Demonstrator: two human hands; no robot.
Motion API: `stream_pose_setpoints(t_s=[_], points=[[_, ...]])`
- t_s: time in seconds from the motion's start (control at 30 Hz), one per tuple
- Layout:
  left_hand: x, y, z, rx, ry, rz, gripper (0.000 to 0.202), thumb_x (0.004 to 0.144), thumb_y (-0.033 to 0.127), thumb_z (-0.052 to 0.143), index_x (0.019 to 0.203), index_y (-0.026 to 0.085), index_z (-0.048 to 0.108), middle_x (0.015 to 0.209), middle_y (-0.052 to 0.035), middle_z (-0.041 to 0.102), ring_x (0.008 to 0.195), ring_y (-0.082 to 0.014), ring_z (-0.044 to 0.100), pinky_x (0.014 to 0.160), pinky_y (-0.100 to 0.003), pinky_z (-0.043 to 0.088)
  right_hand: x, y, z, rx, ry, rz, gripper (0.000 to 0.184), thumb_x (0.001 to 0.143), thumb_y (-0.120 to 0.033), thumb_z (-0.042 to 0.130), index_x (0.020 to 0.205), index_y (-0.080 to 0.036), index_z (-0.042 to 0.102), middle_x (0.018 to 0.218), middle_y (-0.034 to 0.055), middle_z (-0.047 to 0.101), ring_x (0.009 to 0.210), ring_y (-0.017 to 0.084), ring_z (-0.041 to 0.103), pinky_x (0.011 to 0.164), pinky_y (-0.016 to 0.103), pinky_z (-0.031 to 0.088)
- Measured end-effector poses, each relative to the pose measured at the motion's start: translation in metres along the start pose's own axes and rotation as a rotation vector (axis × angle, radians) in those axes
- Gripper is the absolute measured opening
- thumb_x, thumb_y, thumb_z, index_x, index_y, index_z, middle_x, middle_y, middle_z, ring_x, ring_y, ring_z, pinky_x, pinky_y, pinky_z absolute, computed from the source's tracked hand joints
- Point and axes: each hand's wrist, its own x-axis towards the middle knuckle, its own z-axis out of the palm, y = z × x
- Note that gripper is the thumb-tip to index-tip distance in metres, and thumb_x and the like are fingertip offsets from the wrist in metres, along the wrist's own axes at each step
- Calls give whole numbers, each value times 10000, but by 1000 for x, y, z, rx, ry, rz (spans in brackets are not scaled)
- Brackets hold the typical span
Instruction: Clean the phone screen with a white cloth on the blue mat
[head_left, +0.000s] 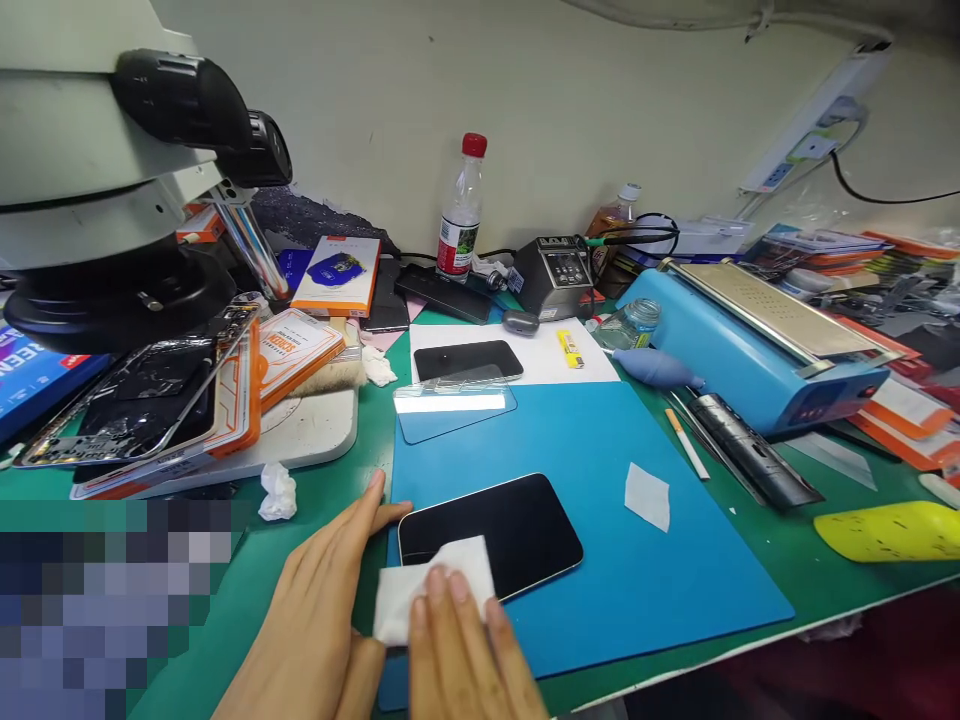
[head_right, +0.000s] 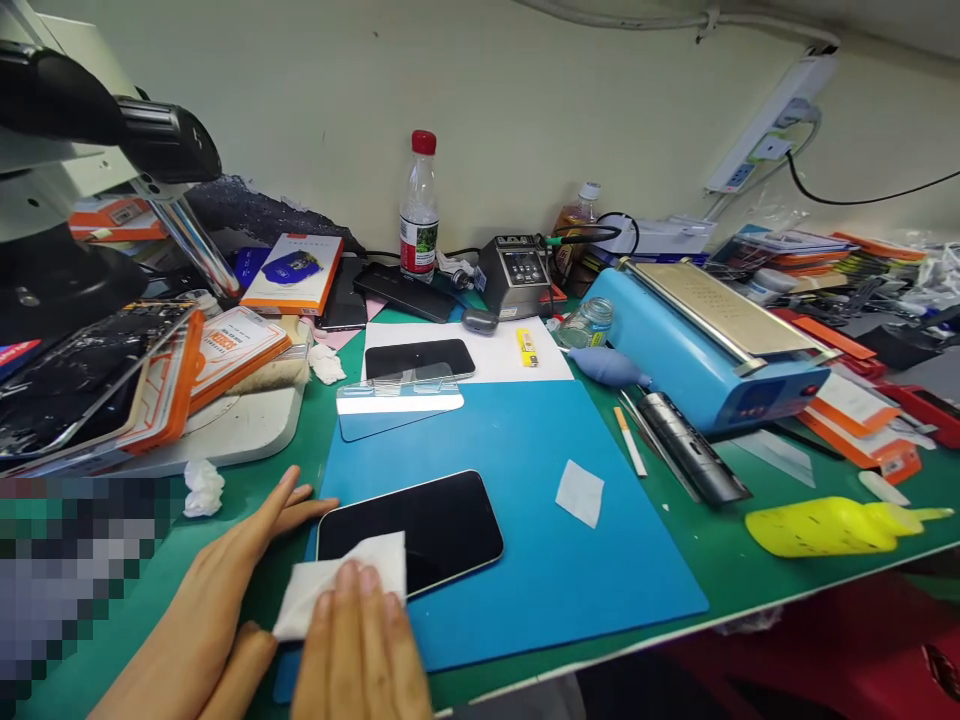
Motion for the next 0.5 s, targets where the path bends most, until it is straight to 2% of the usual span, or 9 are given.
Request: stream_pose_setpoints(t_s=[0.07, 0.1, 0.13, 0.2, 0.23, 0.27, 0.33, 0.4, 0.5], points=[[-1, -4, 0, 1, -4, -6, 573, 1052, 242, 370, 1562, 373, 599, 1388, 16, 794, 1422, -288, 664, 1307, -533, 389, -2, -19, 13, -5, 242, 89, 421, 1087, -157, 387, 1288, -120, 755, 1378, 106, 731, 1427, 258, 606, 1312, 414, 390], [-1, -5, -1, 1, -7, -9, 572, 1056, 239, 359, 1551, 374, 612, 1379, 17, 798, 1421, -284, 665, 1314, -534, 375, -2, -18, 12, 15, 243, 55, 460, 1110, -189, 340, 1350, -121, 726, 1386, 102, 727, 1430, 254, 607, 1319, 448, 383], [-1, -6, -1, 0, -9, -12, 571, 1063, 241, 346, 1552, 369, 612, 1386, 16, 795, 1424, -279, 662, 1313, -525, 378, -2, -10, 6, 24, 128, 34, 492, 1128, -213, 307, 1453, -113, 662, 1427, 100, 702, 1468, 240, 568, 1344, 449, 332], [-2, -5, -3, -4, -9, -15, 561, 1085, 269, 327, 1570, 348, 597, 1426, 6, 775, 1443, -278, 646, 1298, -499, 406, 0, 19, -16, 11, -94, 48, 542, 1098, -141, 364, 1626, -130, 486, 1507, 75, 649, 1510, 204, 519, 1378, 405, 236], [-2, -4, -3, -6, -6, -17, 553, 1096, 294, 328, 1581, 337, 588, 1452, -1, 760, 1455, -284, 635, 1292, -494, 416, 2, 36, -29, 2, -114, 79, 563, 1089, -152, 429, 1649, -98, 440, 1517, 104, 642, 1496, 221, 545, 1372, 403, 261], [-2, -3, -4, -8, -1, -19, 546, 1103, 317, 335, 1592, 330, 578, 1475, -6, 745, 1465, -293, 625, 1290, -497, 418, 5, 53, -41, 5, -123, 93, 581, 1081, -132, 422, 1660, -86, 416, 1525, 121, 639, 1480, 235, 573, 1348, 427, 335], [-3, 2, -6, -13, 11, -25, 551, 1104, 326, 347, 1616, 337, 549, 1497, -4, 730, 1476, -301, 613, 1296, -512, 407, 11, 75, -56, 35, -141, 103, 608, 1054, -92, 463, 1661, -100, 424, 1524, 125, 645, 1468, 255, 592, 1300, 447, 427], [-3, 6, -9, -20, 15, -26, 573, 1092, 305, 358, 1643, 352, 505, 1483, 4, 738, 1477, -292, 613, 1307, -515, 389, 15, 79, -58, 28, -139, 88, 615, 1038, -87, 489, 1650, -67, 433, 1522, 146, 645, 1466, 274, 594, 1287, 452, 445], [-3, 11, -12, -30, 8, -23, 597, 1086, 295, 355, 1673, 345, 450, 1470, 4, 746, 1496, -275, 595, 1319, -498, 371, 12, 56, -44, -20, -149, -37, 586, 1041, -122, 478, 1616, -8, 462, 1501, 170, 654, 1441, 277, 610, 1349, 427, 330]])
